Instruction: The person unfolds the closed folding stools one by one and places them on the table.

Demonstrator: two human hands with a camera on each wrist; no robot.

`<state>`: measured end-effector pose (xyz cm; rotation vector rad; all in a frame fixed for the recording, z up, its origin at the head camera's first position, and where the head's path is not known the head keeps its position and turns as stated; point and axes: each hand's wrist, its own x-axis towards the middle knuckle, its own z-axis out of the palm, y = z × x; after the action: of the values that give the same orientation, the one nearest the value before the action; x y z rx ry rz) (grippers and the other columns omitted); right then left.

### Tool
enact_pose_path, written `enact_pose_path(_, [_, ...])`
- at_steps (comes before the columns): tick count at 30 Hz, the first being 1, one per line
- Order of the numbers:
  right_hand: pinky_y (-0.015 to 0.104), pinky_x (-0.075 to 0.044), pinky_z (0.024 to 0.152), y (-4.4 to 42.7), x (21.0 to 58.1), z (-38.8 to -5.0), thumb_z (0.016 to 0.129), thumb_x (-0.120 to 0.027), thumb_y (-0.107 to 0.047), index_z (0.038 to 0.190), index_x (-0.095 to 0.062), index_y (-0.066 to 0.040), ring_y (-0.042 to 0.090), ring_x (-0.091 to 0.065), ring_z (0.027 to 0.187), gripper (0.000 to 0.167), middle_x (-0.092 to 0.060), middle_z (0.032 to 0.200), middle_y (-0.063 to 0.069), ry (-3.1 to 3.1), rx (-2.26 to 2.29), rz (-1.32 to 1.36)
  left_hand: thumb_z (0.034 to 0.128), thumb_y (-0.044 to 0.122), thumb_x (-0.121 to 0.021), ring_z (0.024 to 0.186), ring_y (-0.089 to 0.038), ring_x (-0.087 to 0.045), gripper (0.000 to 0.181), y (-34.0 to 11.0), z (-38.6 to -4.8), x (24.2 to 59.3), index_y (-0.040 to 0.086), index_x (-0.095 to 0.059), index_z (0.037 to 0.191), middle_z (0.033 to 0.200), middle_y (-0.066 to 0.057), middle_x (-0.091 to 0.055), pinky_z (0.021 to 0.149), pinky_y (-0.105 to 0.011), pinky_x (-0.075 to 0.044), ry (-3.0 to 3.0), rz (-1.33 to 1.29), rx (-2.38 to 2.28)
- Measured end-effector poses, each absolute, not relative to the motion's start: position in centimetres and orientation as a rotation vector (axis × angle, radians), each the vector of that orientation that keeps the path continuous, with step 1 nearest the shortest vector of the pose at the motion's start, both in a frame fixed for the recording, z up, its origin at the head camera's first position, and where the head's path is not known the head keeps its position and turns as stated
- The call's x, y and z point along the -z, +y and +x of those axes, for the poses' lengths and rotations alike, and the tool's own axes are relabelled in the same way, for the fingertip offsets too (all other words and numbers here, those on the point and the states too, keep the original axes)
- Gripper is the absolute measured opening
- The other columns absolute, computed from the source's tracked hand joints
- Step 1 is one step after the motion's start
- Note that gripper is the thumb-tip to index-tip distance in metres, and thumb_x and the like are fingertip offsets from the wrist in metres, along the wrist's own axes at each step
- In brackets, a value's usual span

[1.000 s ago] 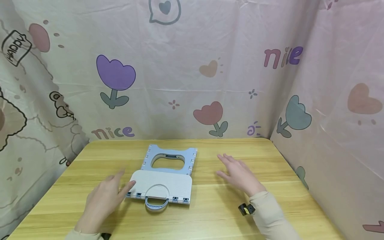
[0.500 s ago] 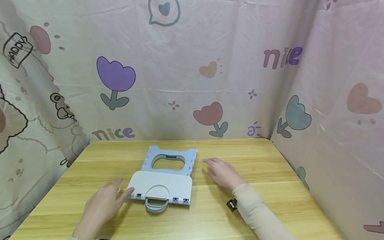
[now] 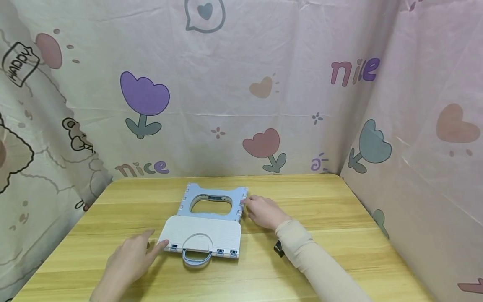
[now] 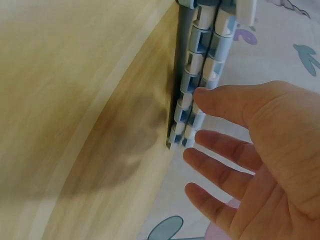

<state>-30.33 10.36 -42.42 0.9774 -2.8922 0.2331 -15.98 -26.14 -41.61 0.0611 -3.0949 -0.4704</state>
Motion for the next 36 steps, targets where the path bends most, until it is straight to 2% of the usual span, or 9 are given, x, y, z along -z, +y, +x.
enact_pose_path(8, [0.045, -0.065, 0.095, 8.8, 42.1, -30.8, 0.101, -0.075, -0.015, 0.147, -0.065, -0.015, 0.029, -0.074, 0.112, 0.047, -0.070, 0.136, 0.013, -2.904, -0.101, 0.973, 0.1042, 0.060, -0.061, 0.120, -0.059, -0.065, 0.082, -26.0, -15.9, 41.8, -0.012, -0.058, 0.143, 0.134, -0.037, -0.067, 0.090, -0.072, -0.058, -3.104, 0.059, 0.459])
enact_pose_path(19, [0.041, -0.065, 0.087, 8.1, 42.0, -31.2, 0.100, -0.077, -0.019, 0.146, -0.067, -0.021, 0.024, -0.072, 0.103, 0.046, -0.070, 0.126, 0.010, -2.881, 0.034, 0.981, 0.1042, 0.057, -0.064, 0.107, -0.052, -0.072, 0.074, -26.0, -16.0, 41.9, -0.008, -0.062, 0.139, 0.123, -0.032, -0.073, 0.078, -0.067, -0.062, -3.109, 0.023, 0.455])
enact_pose_path(22, [0.040, -0.065, 0.085, 8.1, 42.0, -31.2, 0.100, -0.078, -0.019, 0.146, -0.067, -0.021, 0.023, -0.072, 0.102, 0.047, -0.070, 0.124, 0.010, -2.880, 0.049, 0.986, 0.1040, 0.056, -0.064, 0.103, -0.048, -0.073, 0.073, -25.9, -16.0, 42.0, -0.008, -0.062, 0.140, 0.113, -0.026, -0.076, 0.079, -0.067, -0.062, -3.109, 0.017, 0.455])
enact_pose_path(27, [0.040, -0.065, 0.085, 8.0, 42.2, -31.2, 0.099, -0.078, -0.019, 0.146, -0.067, -0.020, 0.023, -0.072, 0.101, 0.048, -0.070, 0.123, 0.010, -2.880, 0.039, 0.988, 0.1035, 0.055, -0.066, 0.089, -0.031, -0.072, 0.069, -25.8, -16.0, 42.1, -0.006, -0.064, 0.137, 0.089, -0.004, -0.074, 0.072, -0.060, -0.061, -3.110, 0.010, 0.463])
enact_pose_path(30, [0.041, -0.066, 0.086, 8.0, 42.4, -31.2, 0.099, -0.078, -0.019, 0.146, -0.066, -0.020, 0.024, -0.072, 0.102, 0.049, -0.069, 0.124, 0.011, -2.879, 0.029, 0.986, 0.1037, 0.055, -0.066, 0.084, -0.025, -0.068, 0.068, -25.7, -16.0, 42.1, -0.004, -0.065, 0.138, 0.084, 0.001, -0.071, 0.069, -0.057, -0.060, -3.121, 0.015, 0.468])
enact_pose_path(36, [0.040, -0.065, 0.085, 8.0, 42.7, -31.2, 0.100, -0.078, -0.020, 0.147, -0.066, -0.021, 0.022, -0.070, 0.100, 0.048, -0.069, 0.123, 0.009, -2.890, 0.032, 0.969, 0.1036, 0.057, -0.065, 0.085, -0.024, -0.067, 0.070, -25.6, -16.1, 42.1, -0.004, -0.065, 0.139, 0.085, 0.001, -0.070, 0.072, -0.059, -0.060, -3.138, 0.032, 0.471])
